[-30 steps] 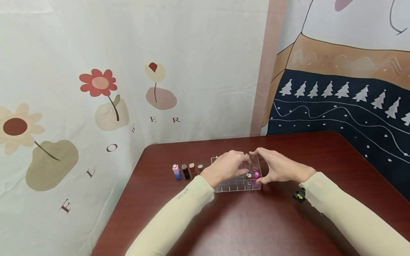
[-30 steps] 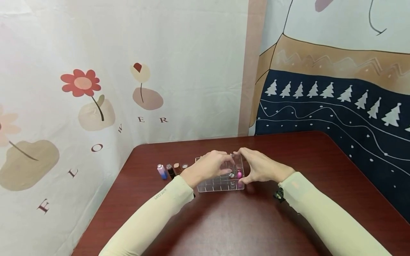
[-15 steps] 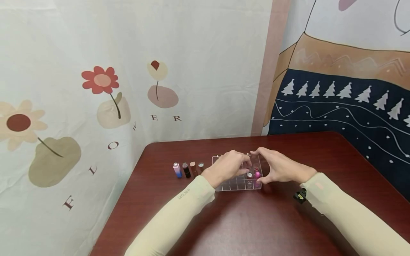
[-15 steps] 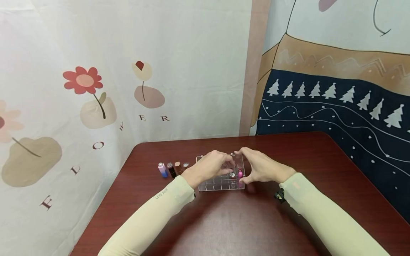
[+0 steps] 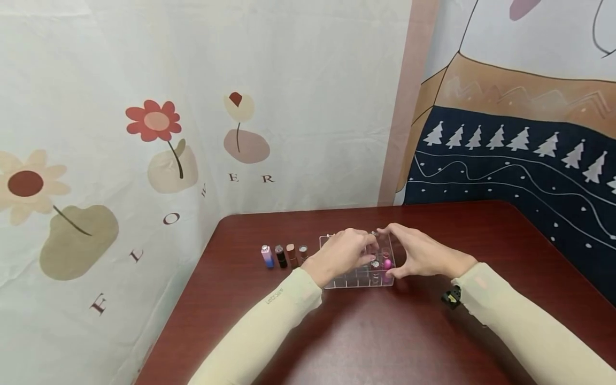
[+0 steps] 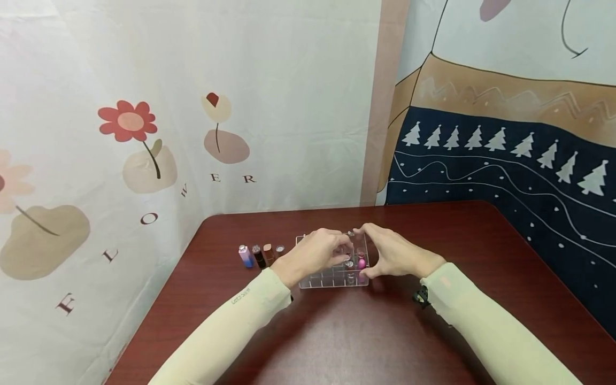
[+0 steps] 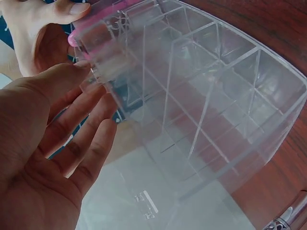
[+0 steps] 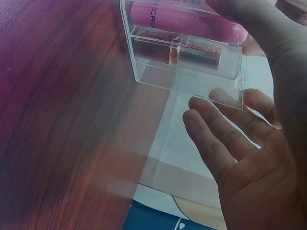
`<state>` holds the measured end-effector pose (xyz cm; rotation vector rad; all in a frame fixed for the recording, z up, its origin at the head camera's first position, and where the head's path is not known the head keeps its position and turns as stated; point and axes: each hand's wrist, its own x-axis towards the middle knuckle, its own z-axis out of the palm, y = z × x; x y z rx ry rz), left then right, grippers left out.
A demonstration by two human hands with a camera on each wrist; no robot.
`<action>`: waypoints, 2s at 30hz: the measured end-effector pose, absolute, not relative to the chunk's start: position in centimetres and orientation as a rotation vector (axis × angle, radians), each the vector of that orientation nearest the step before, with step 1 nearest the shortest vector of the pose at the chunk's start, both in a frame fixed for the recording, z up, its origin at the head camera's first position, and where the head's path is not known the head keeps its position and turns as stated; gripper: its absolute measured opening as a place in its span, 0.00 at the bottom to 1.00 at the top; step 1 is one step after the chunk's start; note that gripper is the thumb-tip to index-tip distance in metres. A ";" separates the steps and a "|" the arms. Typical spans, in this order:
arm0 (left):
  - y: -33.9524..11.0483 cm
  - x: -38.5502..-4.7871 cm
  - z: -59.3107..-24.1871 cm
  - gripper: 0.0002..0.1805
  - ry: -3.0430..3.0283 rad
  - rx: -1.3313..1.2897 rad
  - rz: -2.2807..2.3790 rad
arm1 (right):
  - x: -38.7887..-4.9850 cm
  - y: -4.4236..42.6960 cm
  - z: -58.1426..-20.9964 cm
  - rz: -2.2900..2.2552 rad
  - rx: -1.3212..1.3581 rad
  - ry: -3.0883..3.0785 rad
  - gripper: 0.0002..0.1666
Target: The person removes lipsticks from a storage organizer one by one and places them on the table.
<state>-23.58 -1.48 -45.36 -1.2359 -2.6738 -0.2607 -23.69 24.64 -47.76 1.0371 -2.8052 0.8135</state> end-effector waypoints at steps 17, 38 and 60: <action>-3.2 -22.1 -44.4 0.10 -2.515 -1.185 -0.431 | -23.5 24.7 -47.7 0.826 1.025 -2.808 0.55; -5.4 -21.4 -43.6 0.11 -2.274 -1.175 -0.499 | -23.3 24.6 -47.7 0.834 1.007 -2.815 0.55; -9.0 -20.1 -43.2 0.12 -2.202 -1.067 -0.492 | -23.4 24.5 -48.0 0.828 1.012 -2.814 0.54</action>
